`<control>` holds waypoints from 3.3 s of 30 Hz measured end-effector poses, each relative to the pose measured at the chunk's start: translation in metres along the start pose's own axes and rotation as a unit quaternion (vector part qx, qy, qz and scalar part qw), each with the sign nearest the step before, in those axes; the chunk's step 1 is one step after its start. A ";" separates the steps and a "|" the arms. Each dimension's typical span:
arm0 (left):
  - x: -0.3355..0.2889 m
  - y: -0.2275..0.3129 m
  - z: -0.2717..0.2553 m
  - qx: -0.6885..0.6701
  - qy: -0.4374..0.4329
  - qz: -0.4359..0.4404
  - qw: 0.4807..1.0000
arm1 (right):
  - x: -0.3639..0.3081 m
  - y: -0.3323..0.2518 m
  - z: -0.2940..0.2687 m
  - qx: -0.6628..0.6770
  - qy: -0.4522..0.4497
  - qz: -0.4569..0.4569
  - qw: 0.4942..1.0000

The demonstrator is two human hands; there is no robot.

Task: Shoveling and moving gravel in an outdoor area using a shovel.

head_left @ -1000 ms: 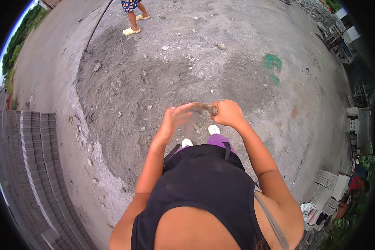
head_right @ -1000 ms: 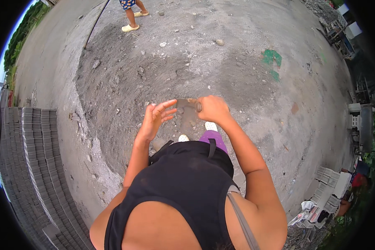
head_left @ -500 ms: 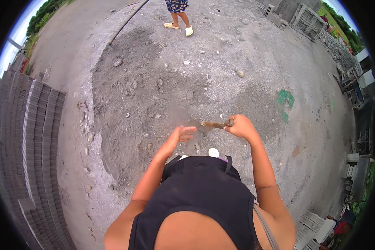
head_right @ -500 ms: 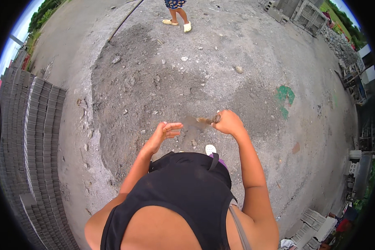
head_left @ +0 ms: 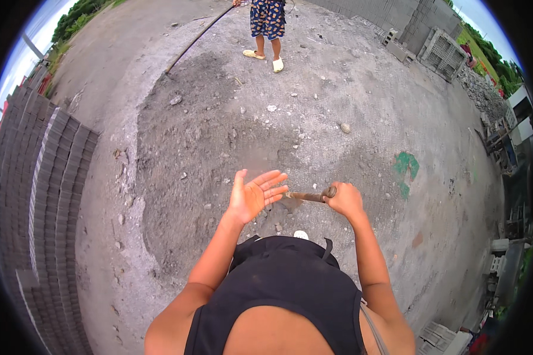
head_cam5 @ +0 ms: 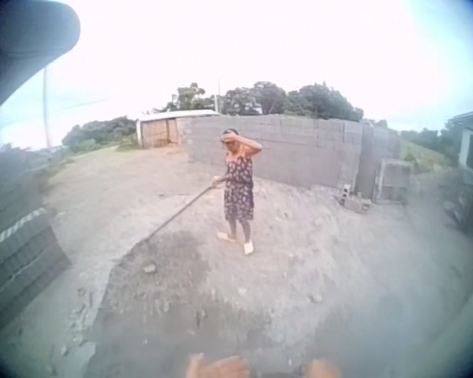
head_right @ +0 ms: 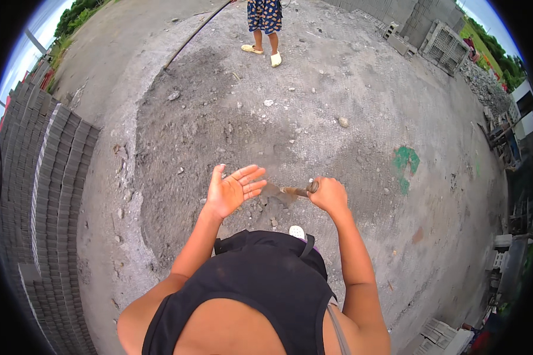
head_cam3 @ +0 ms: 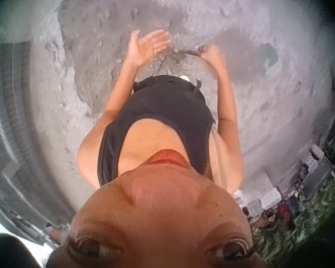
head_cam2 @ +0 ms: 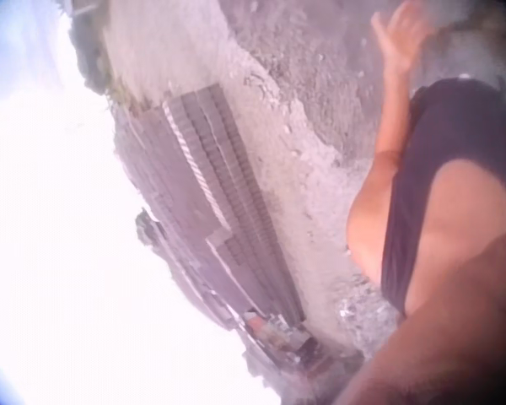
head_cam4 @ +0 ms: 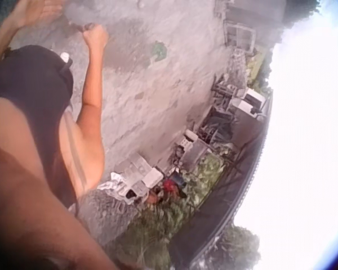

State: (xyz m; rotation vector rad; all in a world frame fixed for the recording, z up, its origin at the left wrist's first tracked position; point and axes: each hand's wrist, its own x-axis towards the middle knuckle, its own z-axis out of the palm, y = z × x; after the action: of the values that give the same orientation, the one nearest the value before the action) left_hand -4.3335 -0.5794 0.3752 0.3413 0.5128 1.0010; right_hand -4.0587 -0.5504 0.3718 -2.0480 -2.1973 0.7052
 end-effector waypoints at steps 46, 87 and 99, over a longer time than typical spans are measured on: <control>0.130 -0.135 -0.019 0.478 0.033 0.208 0.853 | 0.003 -0.009 0.053 0.387 0.427 -0.062 0.815; 0.379 -0.327 0.097 0.499 0.121 0.173 0.841 | -0.343 0.581 0.204 0.612 0.253 0.584 0.469; 0.604 -0.484 0.310 0.556 0.088 0.159 0.811 | -0.376 0.824 0.191 0.630 0.264 0.649 0.335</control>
State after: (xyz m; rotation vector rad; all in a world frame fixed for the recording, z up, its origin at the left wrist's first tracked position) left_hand -3.5545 -0.3127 0.2414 1.4330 1.2305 0.9593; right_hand -3.3116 -0.9525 0.0014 -1.7840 0.8429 0.9040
